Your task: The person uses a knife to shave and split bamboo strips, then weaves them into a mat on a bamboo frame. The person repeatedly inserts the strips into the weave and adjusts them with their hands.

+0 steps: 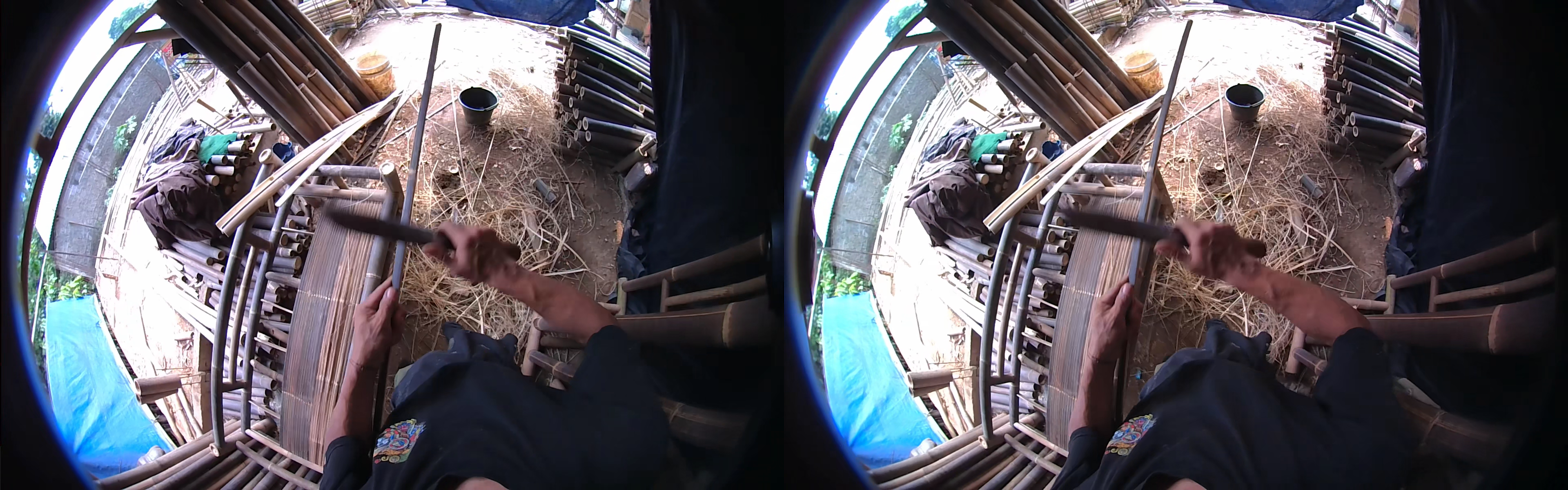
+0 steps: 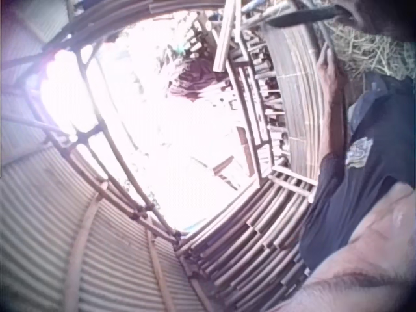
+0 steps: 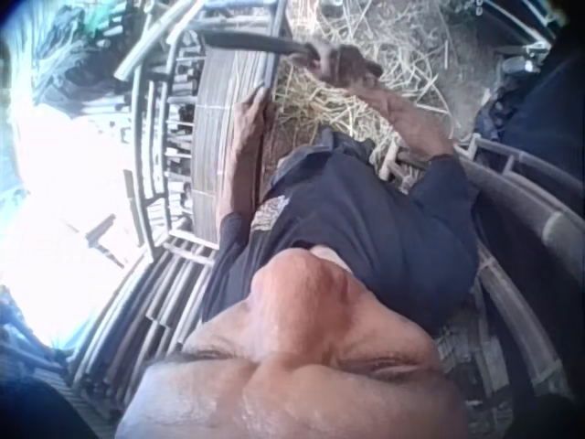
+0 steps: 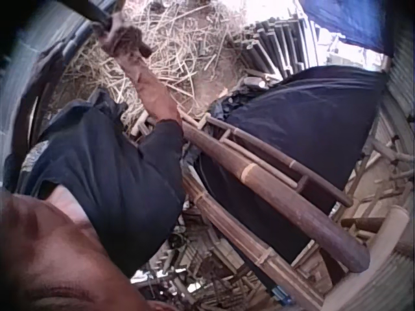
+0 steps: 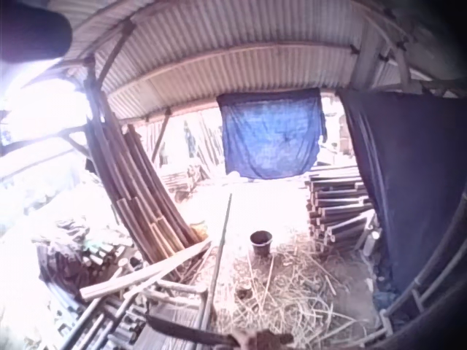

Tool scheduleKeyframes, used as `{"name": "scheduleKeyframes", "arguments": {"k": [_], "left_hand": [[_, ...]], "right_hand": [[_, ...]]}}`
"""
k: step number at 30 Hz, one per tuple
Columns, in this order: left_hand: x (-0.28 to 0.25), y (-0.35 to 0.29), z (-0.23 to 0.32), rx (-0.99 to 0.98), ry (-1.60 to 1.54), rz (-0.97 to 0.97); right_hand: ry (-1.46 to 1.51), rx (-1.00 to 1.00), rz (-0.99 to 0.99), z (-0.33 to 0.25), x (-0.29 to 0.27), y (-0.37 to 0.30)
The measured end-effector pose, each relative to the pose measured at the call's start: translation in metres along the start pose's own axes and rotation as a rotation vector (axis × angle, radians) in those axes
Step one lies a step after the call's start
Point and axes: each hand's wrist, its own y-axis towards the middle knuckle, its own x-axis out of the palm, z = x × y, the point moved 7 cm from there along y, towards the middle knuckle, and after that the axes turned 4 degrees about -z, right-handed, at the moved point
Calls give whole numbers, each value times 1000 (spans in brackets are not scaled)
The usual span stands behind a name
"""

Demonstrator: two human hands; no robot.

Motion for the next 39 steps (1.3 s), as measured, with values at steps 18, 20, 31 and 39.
{"name": "scheduleKeyframes", "arguments": {"k": [18,20,31,39], "left_hand": [[-3,-15,11,21,-2,-110],[-10,-18,13,61,64,-107],[-40,-73,-3,-56,124,-162],[-112,-151,-65,-153,141,-235]], "right_hand": [[64,-9,100,-8,-13,8],[40,-15,173,1,-5,6],[-73,471,280,112,-52,20],[-166,643,382,217,-171,19]]}}
